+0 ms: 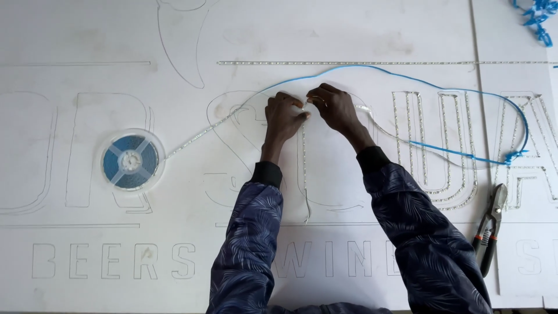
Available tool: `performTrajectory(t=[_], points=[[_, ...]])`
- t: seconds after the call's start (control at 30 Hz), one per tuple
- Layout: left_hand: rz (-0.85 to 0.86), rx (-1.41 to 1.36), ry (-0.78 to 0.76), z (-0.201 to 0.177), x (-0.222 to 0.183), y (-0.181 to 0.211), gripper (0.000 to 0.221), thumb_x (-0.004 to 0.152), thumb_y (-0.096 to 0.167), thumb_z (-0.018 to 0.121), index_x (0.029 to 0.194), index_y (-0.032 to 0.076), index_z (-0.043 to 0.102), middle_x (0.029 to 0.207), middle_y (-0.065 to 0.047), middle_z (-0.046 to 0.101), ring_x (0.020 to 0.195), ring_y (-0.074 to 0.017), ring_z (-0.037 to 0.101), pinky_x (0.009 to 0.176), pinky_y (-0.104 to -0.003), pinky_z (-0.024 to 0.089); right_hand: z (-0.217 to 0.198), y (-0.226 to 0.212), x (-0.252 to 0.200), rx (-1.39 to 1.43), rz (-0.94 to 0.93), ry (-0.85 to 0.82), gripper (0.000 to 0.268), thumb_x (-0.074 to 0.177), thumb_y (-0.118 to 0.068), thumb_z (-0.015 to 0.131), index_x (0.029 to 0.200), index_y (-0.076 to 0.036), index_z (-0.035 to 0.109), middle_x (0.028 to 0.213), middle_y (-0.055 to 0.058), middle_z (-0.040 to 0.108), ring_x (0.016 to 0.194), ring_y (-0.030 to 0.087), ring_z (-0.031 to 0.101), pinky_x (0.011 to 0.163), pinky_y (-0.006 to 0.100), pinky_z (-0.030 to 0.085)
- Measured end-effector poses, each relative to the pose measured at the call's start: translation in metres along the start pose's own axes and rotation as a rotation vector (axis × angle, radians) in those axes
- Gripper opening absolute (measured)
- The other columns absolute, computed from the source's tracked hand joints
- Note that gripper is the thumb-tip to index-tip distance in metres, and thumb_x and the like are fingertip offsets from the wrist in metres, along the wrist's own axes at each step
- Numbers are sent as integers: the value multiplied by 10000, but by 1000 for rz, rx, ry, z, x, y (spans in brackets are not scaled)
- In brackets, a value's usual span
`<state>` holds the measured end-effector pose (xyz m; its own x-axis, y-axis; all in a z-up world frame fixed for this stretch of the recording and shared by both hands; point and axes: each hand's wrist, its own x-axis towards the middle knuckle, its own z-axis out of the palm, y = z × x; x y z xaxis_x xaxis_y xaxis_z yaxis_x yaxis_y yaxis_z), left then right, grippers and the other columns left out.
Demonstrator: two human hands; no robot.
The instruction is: Laying out flexible LED strips along the outlines of letters on a large sign board template.
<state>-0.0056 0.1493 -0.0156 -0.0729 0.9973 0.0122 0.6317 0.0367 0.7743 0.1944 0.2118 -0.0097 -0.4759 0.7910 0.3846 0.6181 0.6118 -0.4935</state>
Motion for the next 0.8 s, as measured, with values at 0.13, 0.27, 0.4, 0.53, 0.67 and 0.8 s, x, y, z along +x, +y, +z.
performTrajectory(t=[0.13,0.27,0.4,0.53,0.67,0.8], points=[[33,48,126,14,-5,2,189,974,368,864,1062,222,783,1193,-27,652,1238,-329,648,1092,-550,482,1,10,-1,106,48,-7,100,1121,-175,793,1182,-223,856,965,10,773,841,301,773,722,464,618],[42,114,168,23,-6,-2,130,1025,332,780,1067,211,756,1188,-28,649,1213,-302,656,1050,-510,482,3,16,-11,97,56,22,121,1097,-130,799,1150,-217,865,986,-7,778,934,287,778,791,449,628],[73,66,188,20,-9,-3,219,1032,292,788,1226,224,712,1198,-27,676,1237,-307,670,1053,-506,483,12,20,-24,-80,-58,114,145,1090,-49,777,1123,-175,841,1021,30,744,1058,305,774,851,441,640],[109,91,175,22,-10,-6,53,1058,261,780,1104,238,770,1157,-7,673,1193,-304,674,1011,-487,480,23,33,-26,-189,-147,163,206,1054,-5,775,1114,-187,848,1035,20,721,1089,289,757,880,395,628],[138,83,200,25,-9,-12,25,1067,238,764,1088,243,777,1148,0,673,1172,-288,671,992,-481,480,25,40,-20,-226,-242,156,211,1030,27,775,1078,-169,835,1064,35,722,1107,297,749,868,387,630],[139,15,198,25,-6,-16,35,1059,215,767,1084,224,790,1138,10,685,1163,-267,673,1005,-463,476,14,37,-14,-201,-285,81,163,1054,21,770,1108,-126,816,1061,66,734,1075,318,762,850,410,627]])
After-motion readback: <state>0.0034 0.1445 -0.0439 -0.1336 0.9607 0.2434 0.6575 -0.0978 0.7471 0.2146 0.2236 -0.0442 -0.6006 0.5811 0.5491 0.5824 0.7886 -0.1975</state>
